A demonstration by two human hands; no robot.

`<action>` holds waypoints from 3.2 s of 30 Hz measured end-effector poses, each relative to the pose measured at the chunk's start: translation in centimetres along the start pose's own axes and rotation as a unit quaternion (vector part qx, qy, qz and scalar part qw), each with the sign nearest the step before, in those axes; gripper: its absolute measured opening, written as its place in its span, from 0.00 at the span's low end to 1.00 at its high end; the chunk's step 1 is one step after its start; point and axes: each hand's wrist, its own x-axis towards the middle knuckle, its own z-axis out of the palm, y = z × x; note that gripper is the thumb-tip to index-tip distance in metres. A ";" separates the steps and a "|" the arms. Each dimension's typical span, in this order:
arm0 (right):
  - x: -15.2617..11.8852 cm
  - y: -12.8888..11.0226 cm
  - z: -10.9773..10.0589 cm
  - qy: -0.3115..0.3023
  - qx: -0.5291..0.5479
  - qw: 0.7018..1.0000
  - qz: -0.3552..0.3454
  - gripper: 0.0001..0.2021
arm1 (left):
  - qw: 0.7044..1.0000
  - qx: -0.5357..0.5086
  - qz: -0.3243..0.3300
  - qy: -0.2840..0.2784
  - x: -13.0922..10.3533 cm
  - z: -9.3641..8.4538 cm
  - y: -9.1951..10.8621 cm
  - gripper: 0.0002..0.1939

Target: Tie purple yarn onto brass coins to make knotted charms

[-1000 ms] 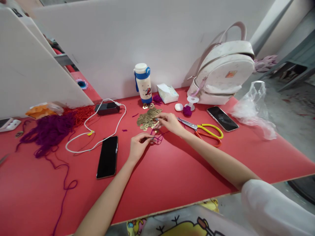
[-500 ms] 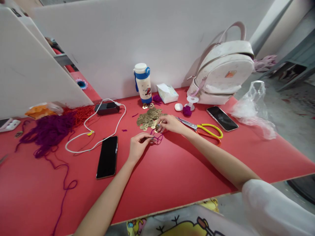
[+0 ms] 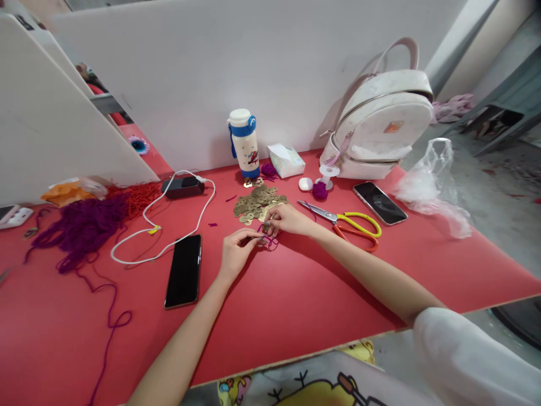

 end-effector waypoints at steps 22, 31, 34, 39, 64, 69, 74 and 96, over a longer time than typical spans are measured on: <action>-0.2 -0.4 -0.5 -0.037 -0.055 0.996 -0.058 0.09 | 0.996 -0.037 -0.075 -0.027 0.1 0.1 -0.2 0.04; -0.1 -0.6 -0.9 -0.036 0.007 0.999 -0.018 0.09 | 0.996 -0.029 -0.079 -0.020 0.1 0.0 -0.6 0.04; -0.3 -1.2 -1.1 -0.027 0.009 1.000 0.011 0.08 | 0.996 -0.030 -0.086 -0.015 0.2 0.1 -0.6 0.05; -0.6 -1.8 -1.0 -0.010 0.008 1.000 0.016 0.08 | 0.993 -0.029 -0.110 -0.015 0.3 0.1 -0.5 0.05; -0.2 -0.4 -0.6 -0.065 0.043 0.997 -0.015 0.08 | 0.995 -0.010 -0.095 -0.016 0.2 0.1 -0.6 0.04; -0.2 -0.2 -0.7 -0.083 0.051 0.995 -0.018 0.10 | 0.995 -0.007 -0.094 -0.015 0.2 0.1 -0.7 0.04; 0.0 0.0 -0.7 -0.075 0.014 0.997 -0.029 0.08 | 0.996 -0.003 -0.091 -0.019 0.2 0.1 -0.8 0.04; -5.5 -9.3 -5.0 0.155 0.160 0.908 -0.354 0.10 | 0.994 -0.067 -0.089 0.005 0.2 0.3 -0.3 0.10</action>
